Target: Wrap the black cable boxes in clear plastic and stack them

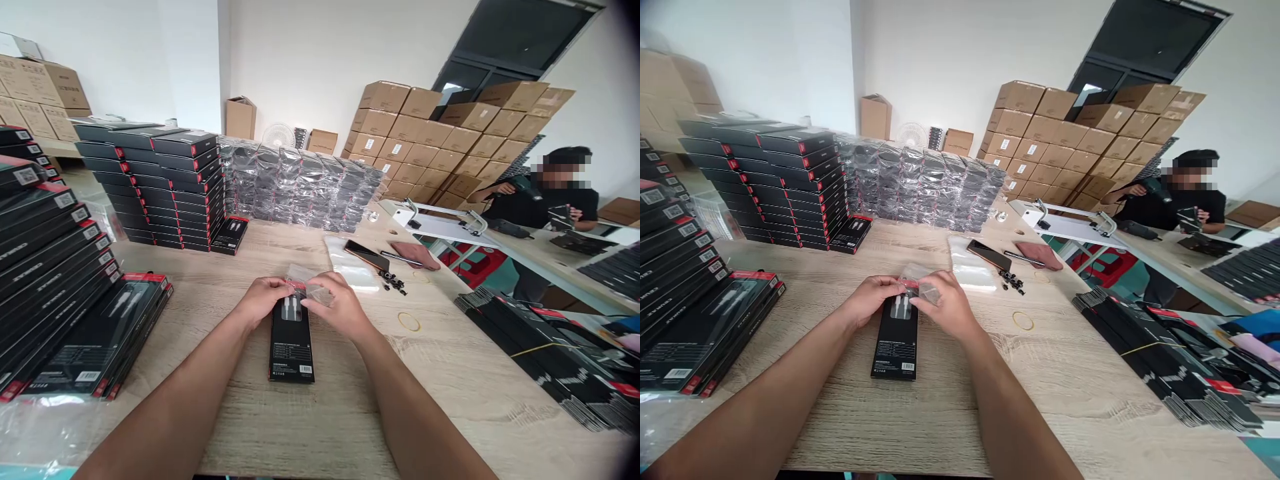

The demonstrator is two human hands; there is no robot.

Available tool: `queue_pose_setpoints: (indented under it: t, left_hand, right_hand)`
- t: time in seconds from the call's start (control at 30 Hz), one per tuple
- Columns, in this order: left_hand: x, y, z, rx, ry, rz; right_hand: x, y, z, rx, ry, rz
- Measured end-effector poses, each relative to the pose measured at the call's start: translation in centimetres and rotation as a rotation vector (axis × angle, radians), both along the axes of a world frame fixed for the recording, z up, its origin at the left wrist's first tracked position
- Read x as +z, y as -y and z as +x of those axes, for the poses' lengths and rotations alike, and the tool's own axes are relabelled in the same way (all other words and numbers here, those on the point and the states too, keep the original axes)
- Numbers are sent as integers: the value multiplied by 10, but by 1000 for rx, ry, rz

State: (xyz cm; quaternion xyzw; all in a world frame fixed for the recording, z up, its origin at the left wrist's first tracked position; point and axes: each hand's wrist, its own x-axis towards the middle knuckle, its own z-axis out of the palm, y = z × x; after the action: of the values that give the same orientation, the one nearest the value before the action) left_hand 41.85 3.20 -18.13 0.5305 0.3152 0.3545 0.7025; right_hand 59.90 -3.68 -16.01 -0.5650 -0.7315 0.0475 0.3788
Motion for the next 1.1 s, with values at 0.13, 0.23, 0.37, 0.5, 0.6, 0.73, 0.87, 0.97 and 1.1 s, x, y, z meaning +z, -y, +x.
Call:
queue_pose_setpoints:
  t: [0.13,0.23,0.37,0.5,0.6,0.73,0.87,0.97,1.1]
  left_hand:
    - [-4,-1,1,12,-39,57]
    - [-7,-2,3,24,-73,86]
    - [-8,-3,2,42,-93,107]
    - [-8,-2,1,47,-99,153]
    - [-6,-1,1,74,-141,154]
    - [-4,0,2,94,-176,149]
    - [-5,0,2,100,-168,158]
    - [-5,-1,1,87,-175,190]
    - [-5,0,1,61,-178,323]
  right_hand:
    - [-4,-3,-2,6,48,-18]
    - [-5,-3,0,-113,-37,3]
    - [-5,-1,-2,-155,-55,8]
    - [-7,-4,-8,-39,12,-51]
    - [-9,-6,-5,-92,-100,-80]
    - [-12,-6,-2,-224,-180,-51]
    - [-15,-7,-5,-184,-35,12]
    - [-16,-9,-5,-179,15,43]
    - [-15,-12,6,-273,-186,67]
